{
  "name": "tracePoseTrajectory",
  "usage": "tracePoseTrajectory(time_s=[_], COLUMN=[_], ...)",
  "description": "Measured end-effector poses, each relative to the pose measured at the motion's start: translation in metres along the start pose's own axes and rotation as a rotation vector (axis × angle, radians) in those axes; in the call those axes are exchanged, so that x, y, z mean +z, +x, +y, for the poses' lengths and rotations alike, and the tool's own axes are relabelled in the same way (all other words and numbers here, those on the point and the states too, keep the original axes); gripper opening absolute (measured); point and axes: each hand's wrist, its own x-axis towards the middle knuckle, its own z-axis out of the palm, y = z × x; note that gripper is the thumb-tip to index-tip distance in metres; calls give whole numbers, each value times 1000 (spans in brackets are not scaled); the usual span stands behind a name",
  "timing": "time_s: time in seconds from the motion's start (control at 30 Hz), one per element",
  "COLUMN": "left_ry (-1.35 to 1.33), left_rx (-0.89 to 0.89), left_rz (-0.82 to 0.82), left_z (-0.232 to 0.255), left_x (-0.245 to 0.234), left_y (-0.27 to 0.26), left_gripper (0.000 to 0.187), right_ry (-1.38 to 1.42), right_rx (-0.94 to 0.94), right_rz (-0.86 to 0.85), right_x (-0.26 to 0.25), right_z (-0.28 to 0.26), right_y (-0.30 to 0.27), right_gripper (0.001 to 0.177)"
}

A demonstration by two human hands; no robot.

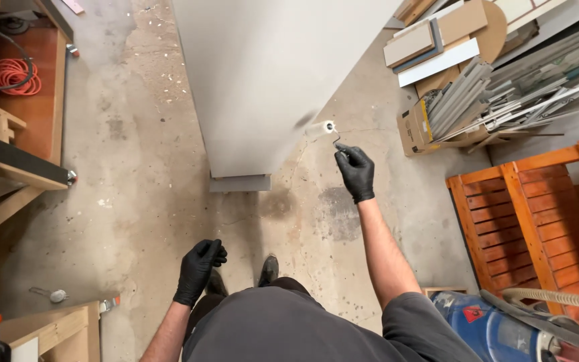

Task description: The person uses a small paint roller to apply white paint to the side of a tall, white cabinet. They repeatedly dip the roller into a paint tray on a nearby table to reload it with paint and continue applying it to the cabinet's surface.

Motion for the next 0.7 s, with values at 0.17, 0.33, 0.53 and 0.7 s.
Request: tracePoseTrajectory(time_s=[0.17, 0.33, 0.53, 0.7], left_ry=[-21, -38, -40, -33], left_rx=[23, 42, 39, 32], left_rz=[-25, -25, -7, -17], left_z=[6, -3, -10, -12], left_x=[20, 30, 32, 35], left_y=[0, 5, 6, -1], left_gripper=[33, 33, 34, 36], right_ry=[-101, -132, -179, -168], right_rx=[-197, -250, -334, -323], right_rz=[-31, -65, -93, -126], right_x=[-11, 4, -8, 1], right_z=[-28, -34, -46, -50], right_y=[38, 56, 63, 63], right_gripper=[25, 27, 28, 27])
